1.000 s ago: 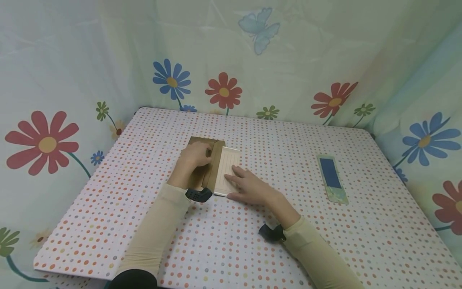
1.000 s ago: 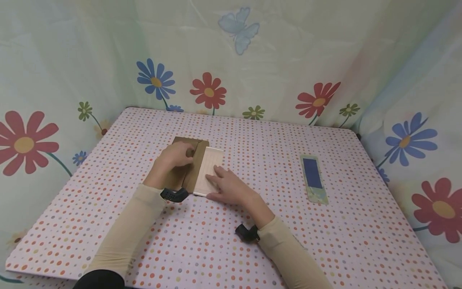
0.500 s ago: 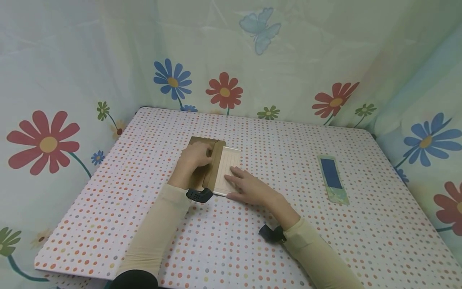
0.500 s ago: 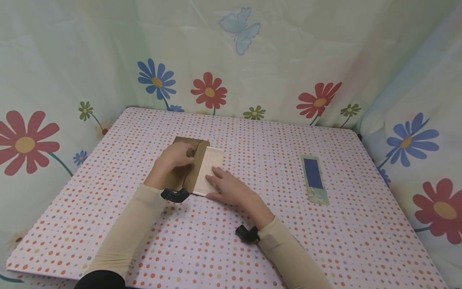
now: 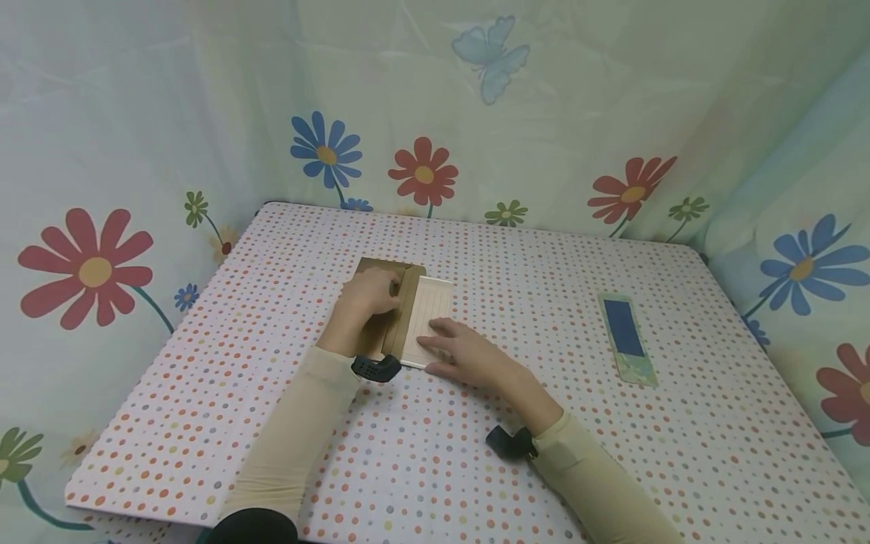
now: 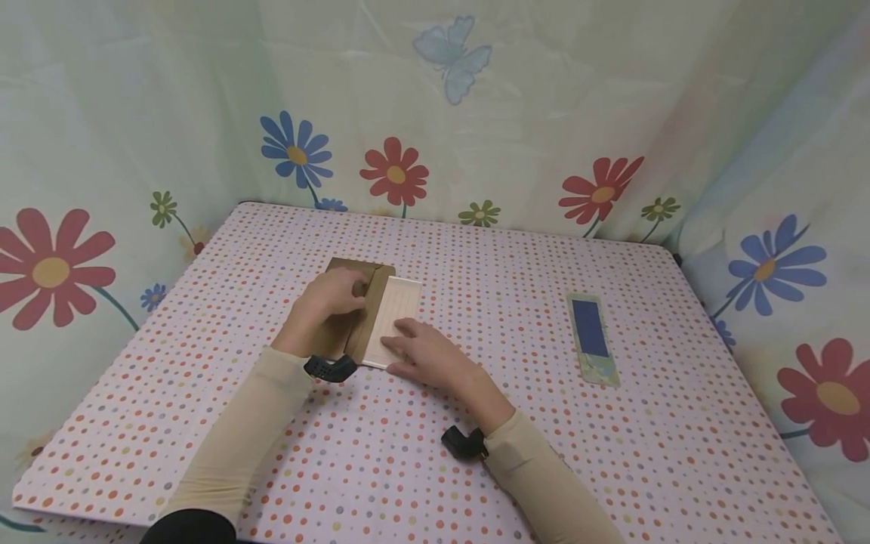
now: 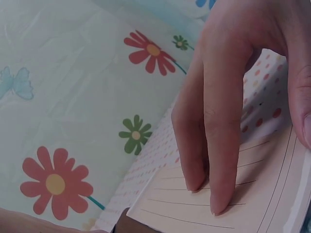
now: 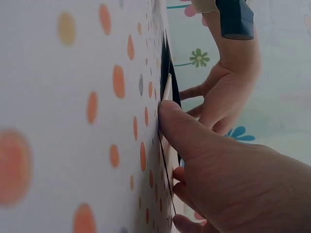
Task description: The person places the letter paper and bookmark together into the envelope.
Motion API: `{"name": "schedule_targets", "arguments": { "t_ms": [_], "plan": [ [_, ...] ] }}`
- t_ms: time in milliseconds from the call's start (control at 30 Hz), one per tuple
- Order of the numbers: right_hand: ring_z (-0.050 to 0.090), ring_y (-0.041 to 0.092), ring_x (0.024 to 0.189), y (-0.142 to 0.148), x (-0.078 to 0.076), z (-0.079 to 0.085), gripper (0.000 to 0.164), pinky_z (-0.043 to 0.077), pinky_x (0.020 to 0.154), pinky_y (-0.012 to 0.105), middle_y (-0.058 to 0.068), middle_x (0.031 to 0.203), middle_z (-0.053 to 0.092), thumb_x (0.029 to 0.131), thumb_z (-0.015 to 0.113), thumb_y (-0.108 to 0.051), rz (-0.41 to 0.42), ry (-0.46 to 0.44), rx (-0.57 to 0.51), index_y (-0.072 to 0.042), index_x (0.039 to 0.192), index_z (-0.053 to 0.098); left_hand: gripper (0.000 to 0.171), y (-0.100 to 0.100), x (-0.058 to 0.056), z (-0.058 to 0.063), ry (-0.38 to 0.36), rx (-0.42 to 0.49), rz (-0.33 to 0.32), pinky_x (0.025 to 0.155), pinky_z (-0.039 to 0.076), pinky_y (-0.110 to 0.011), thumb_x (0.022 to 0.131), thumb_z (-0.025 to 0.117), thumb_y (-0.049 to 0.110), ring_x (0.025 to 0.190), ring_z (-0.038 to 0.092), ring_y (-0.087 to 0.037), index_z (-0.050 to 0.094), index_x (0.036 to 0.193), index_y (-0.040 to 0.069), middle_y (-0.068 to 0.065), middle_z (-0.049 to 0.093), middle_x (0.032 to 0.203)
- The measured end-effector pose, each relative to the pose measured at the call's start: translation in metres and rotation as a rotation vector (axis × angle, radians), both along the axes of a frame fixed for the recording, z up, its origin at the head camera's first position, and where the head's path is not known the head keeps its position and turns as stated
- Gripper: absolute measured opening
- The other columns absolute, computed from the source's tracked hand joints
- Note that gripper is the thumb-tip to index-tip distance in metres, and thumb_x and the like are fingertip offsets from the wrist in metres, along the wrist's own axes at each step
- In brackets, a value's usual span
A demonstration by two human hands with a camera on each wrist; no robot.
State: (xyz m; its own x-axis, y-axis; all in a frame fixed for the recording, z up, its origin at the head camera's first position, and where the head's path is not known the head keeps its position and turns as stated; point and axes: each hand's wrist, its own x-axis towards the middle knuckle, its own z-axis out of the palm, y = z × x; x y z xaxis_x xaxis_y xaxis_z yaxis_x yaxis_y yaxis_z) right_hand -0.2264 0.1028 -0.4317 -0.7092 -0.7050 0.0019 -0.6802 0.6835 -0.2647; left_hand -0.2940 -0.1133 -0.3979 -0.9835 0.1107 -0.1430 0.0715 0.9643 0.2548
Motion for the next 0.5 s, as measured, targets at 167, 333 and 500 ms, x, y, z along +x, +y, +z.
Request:
{"name": "schedule_targets", "arguments": {
  "t_ms": [167,333,500],
  "plan": [
    [0.041,0.03,0.135,-0.0013,0.0,0.0002,0.051,0.036,0.111,0.044,0.011,0.147,0.041,0.091,0.06,-0.044,-0.014,-0.016,-0.025,-0.018,0.134,0.055,0.05,-0.0001,0.0003,0.0007,0.002,0.001,0.002,0.092,0.049,-0.054,0.089,0.061,0.035,0.118,0.054,-0.035,0.053,0.135,0.019,-0.009,0.049,0.142],
    [0.044,0.027,0.133,-0.0029,-0.0001,-0.0008,0.047,0.037,0.11,0.041,0.008,0.144,0.045,0.089,0.063,-0.043,-0.034,-0.022,-0.05,-0.016,0.126,0.059,0.05,-0.0004,-0.0002,-0.0009,0.011,-0.002,0.001,0.091,0.049,-0.055,0.088,0.061,0.036,0.114,0.056,-0.035,0.053,0.135,0.019,-0.009,0.051,0.14],
    [0.047,0.026,0.13,-0.0034,0.0004,-0.001,0.046,0.039,0.109,0.04,0.009,0.142,0.046,0.09,0.062,-0.041,-0.009,-0.007,-0.064,-0.012,0.126,0.061,0.05,0.0001,-0.0007,-0.0015,0.009,0.0,0.002,0.091,0.049,-0.055,0.088,0.061,0.037,0.114,0.056,-0.035,0.053,0.135,0.02,-0.009,0.052,0.139]
  ]
}}
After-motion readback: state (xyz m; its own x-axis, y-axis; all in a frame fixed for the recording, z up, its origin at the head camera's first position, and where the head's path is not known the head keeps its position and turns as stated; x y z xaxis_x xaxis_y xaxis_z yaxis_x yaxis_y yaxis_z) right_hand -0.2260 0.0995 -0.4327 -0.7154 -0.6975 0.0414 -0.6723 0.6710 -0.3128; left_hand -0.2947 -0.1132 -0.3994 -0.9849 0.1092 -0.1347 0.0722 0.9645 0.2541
